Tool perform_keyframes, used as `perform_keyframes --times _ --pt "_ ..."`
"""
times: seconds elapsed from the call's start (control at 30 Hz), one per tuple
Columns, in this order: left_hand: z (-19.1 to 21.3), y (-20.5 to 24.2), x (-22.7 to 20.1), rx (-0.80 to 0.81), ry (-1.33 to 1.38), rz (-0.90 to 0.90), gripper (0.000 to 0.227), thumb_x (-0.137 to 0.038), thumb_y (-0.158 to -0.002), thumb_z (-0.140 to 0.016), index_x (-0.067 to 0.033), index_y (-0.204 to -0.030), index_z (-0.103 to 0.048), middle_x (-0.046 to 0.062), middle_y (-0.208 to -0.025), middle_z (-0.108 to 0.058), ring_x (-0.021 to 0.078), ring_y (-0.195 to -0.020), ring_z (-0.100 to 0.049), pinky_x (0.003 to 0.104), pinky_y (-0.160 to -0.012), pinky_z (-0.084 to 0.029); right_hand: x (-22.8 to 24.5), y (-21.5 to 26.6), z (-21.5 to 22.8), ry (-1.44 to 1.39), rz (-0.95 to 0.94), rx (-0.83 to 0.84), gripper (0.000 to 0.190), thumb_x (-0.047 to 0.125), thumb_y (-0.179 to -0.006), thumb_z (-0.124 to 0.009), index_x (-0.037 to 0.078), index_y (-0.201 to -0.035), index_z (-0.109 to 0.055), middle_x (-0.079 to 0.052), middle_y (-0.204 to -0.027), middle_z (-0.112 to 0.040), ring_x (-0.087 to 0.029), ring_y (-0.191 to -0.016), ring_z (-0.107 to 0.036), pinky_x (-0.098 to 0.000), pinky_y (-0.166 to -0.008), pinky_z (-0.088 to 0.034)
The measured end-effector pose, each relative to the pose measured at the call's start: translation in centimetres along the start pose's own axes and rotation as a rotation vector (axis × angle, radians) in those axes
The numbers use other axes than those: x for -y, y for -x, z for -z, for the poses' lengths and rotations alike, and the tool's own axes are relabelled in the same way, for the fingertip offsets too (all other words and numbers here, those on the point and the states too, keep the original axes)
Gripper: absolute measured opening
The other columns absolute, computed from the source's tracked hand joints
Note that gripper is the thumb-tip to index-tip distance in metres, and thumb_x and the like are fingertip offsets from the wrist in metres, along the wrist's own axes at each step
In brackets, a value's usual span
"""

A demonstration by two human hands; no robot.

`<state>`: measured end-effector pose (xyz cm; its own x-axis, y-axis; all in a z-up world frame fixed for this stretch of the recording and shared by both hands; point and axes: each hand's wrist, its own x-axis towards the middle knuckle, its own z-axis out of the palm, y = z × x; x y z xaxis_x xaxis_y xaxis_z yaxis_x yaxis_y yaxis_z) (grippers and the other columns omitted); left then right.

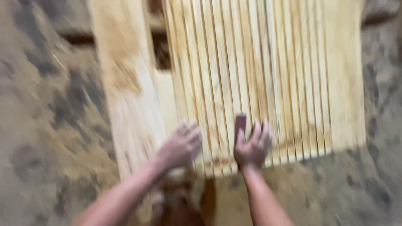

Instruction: The person sands a large wooden board with vertical grooves using a sanding block. They hold the board with one hand and rub the sanding block along the grooves with the other hand, moving systematically across the surface.

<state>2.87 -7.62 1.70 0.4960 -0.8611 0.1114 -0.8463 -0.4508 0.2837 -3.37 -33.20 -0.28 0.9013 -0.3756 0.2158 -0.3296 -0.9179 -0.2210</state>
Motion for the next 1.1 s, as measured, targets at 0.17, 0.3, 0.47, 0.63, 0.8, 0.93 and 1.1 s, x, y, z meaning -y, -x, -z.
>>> perform_keyframes --times 0.17,0.3,0.47,0.63,0.8,0.93,1.1 --pt "-0.7 0.4 -3.4 -0.157 0.045 0.271 0.040 -0.025 -0.090 -0.062 0.0050 -0.115 -0.066 0.024 -0.131 -0.060 0.0410 -0.134 -0.046 0.058 -0.116 -0.033 0.0 0.2 0.3 0.088 -0.035 0.041 0.060 0.044 -0.092 -0.057 0.006 -0.138 -0.055 -0.022 -0.152 -0.046 -0.039 -0.144 -0.038 -0.0605 -0.119 -0.026" --pt "-1.8 0.4 -6.2 -0.288 0.006 0.542 0.047 -0.024 -0.087 -0.063 0.0058 -0.123 -0.062 0.024 -0.136 -0.055 0.0403 -0.134 -0.044 0.057 -0.114 -0.031 0.3 -0.3 -0.8 0.088 -0.053 0.009 0.059 0.046 -0.092 -0.055 0.008 -0.138 -0.055 -0.020 -0.152 -0.047 -0.036 -0.144 -0.040 -0.0582 -0.120 -0.027" --pt "-3.0 -0.7 -8.5 -0.328 0.041 0.709 0.044 -0.018 -0.082 -0.066 0.0041 -0.119 -0.062 0.022 -0.131 -0.056 0.0389 -0.131 -0.047 0.056 -0.113 -0.033 -0.7 0.4 -0.7 0.112 -0.028 -0.007 0.060 0.047 -0.093 -0.054 0.008 -0.138 -0.056 -0.020 -0.152 -0.049 -0.037 -0.143 -0.043 -0.0561 -0.120 -0.030" --pt "-2.4 -0.6 -8.0 -0.331 0.102 0.718 0.031 -0.013 -0.083 -0.068 0.0012 -0.110 -0.064 0.020 -0.120 -0.058 0.0366 -0.124 -0.052 0.054 -0.112 -0.037 -1.1 0.6 -1.2 0.147 -0.026 0.014 0.059 0.048 -0.093 -0.053 0.009 -0.138 -0.057 -0.021 -0.153 -0.049 -0.036 -0.144 -0.042 -0.0549 -0.119 -0.030" --pt "-2.7 -0.7 -7.3 -0.378 0.120 0.731 0.024 -0.013 -0.085 -0.068 -0.0002 -0.105 -0.064 0.018 -0.117 -0.057 0.0356 -0.123 -0.051 0.053 -0.111 -0.038 -0.8 0.4 -1.0 0.120 -0.035 0.005 0.061 0.048 -0.092 -0.055 0.009 -0.139 -0.057 -0.020 -0.153 -0.048 -0.035 -0.146 -0.041 -0.0561 -0.121 -0.026" --pt "-3.5 -0.6 -7.1 -0.418 0.071 0.677 0.016 -0.013 -0.090 -0.065 -0.0025 -0.102 -0.064 0.018 -0.118 -0.058 0.0343 -0.121 -0.052 0.051 -0.111 -0.040 0.7 -0.2 0.1 0.104 -0.053 0.002 0.059 0.047 -0.091 -0.058 0.009 -0.135 -0.058 -0.020 -0.152 -0.049 -0.038 -0.143 -0.042 -0.0585 -0.116 -0.028" --pt "-5.0 1.3 -3.5 -0.303 -0.565 0.538 0.039 -0.015 -0.097 -0.049 0.0097 -0.127 -0.057 0.032 -0.120 -0.059 0.0441 -0.108 -0.059 0.059 -0.105 -0.047 0.2 0.2 -0.5 0.056 -0.047 0.014 0.051 0.045 -0.101 -0.063 0.005 -0.133 -0.057 -0.022 -0.148 -0.048 -0.040 -0.143 -0.041 -0.0560 -0.119 -0.030"
